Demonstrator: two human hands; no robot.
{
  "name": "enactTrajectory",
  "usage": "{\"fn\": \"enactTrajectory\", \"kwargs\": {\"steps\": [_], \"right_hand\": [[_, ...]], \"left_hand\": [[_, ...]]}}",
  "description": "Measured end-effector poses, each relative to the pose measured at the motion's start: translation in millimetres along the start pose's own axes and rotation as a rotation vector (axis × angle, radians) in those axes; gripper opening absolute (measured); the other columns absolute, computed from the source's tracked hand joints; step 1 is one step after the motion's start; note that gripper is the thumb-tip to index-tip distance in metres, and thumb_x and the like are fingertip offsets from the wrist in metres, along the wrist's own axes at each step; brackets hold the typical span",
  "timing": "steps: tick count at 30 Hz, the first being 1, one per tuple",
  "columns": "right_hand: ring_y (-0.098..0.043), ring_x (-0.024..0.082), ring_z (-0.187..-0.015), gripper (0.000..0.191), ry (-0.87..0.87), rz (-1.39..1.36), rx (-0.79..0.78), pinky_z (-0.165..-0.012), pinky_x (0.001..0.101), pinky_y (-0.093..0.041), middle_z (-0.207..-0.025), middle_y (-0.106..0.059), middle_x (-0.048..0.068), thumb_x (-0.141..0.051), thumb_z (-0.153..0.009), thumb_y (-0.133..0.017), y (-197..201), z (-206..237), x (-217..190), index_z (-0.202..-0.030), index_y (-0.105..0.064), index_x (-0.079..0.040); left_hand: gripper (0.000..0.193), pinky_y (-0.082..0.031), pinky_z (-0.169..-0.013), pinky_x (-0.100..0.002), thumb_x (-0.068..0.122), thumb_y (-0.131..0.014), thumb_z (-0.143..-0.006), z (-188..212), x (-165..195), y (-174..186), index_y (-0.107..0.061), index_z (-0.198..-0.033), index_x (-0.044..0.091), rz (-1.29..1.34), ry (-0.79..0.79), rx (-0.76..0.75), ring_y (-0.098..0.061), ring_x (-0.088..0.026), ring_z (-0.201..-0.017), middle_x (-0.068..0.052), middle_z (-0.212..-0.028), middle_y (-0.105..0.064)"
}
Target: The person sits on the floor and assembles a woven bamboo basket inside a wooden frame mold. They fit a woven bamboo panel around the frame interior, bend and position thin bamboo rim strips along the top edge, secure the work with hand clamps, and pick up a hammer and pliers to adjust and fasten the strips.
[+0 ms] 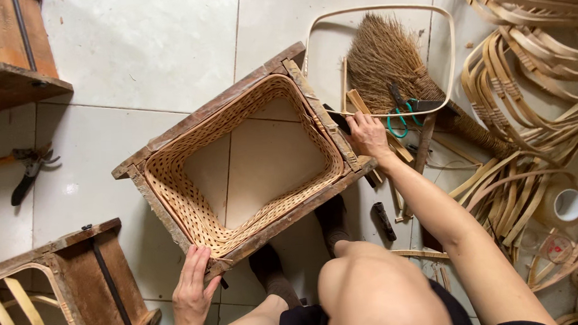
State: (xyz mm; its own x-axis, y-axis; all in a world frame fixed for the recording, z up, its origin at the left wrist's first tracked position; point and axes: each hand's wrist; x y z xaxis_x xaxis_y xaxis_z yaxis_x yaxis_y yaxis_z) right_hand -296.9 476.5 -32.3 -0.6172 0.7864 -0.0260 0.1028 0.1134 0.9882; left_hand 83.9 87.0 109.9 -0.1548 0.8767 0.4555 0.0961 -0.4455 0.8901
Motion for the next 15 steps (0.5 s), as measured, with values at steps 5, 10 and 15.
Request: {"fn": "enactTrajectory", "kwargs": {"steps": [5,10,15], "right_hand": [[-0.065,0.022,-0.090,0.027,-0.087,0.036,-0.142,-0.073,0.0379,-0.052,-0.105,-0.065,0.010,-0.014,-0.098,-0.063,3.1,0.1,9.6,-0.125,-0.062,-0.007],[-0.068,0.029,-0.108,0.030,-0.061,-0.183,-0.154,-0.090,0.0404,-0.057,-0.119,-0.070,0.011,-0.004,-0.097,-0.059,31.8,38.2,35.3,-0.126,-0.064,-0.010],[-0.068,0.039,-0.110,0.034,-0.128,-0.295,-0.347,-0.093,0.0478,-0.056,-0.117,-0.071,0.018,-0.004,-0.094,-0.057,78.9,59.8,74.6,-0.126,-0.064,-0.011]], "left_hand": [[0.071,-0.051,-0.104,-0.039,0.010,-0.083,-0.066,-0.6,-5.5,-0.6,-0.061,-0.133,0.015,0.006,0.001,0.007,-0.054,-0.027,-0.136,-0.006,-0.141,-0.058],[0.072,-0.052,-0.103,-0.039,0.012,-0.084,-0.067,-3.7,-10.4,2.6,-0.061,-0.134,0.014,0.066,-0.030,0.036,-0.055,-0.028,-0.136,-0.007,-0.141,-0.058],[0.082,-0.053,-0.101,-0.040,0.022,-0.088,-0.071,-7.0,-21.4,14.4,-0.052,-0.143,0.011,0.187,-0.077,0.095,-0.058,-0.030,-0.130,-0.010,-0.149,-0.053]]}}
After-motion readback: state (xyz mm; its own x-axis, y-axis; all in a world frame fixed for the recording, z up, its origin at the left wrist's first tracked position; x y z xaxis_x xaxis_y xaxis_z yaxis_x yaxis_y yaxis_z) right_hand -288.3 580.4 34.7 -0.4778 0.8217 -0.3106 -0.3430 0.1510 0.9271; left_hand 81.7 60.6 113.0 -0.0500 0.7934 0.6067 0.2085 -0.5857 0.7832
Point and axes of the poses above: each hand's wrist, its own z-axis away from the middle knuckle, its own y-axis out of the back of the hand, x = y × z
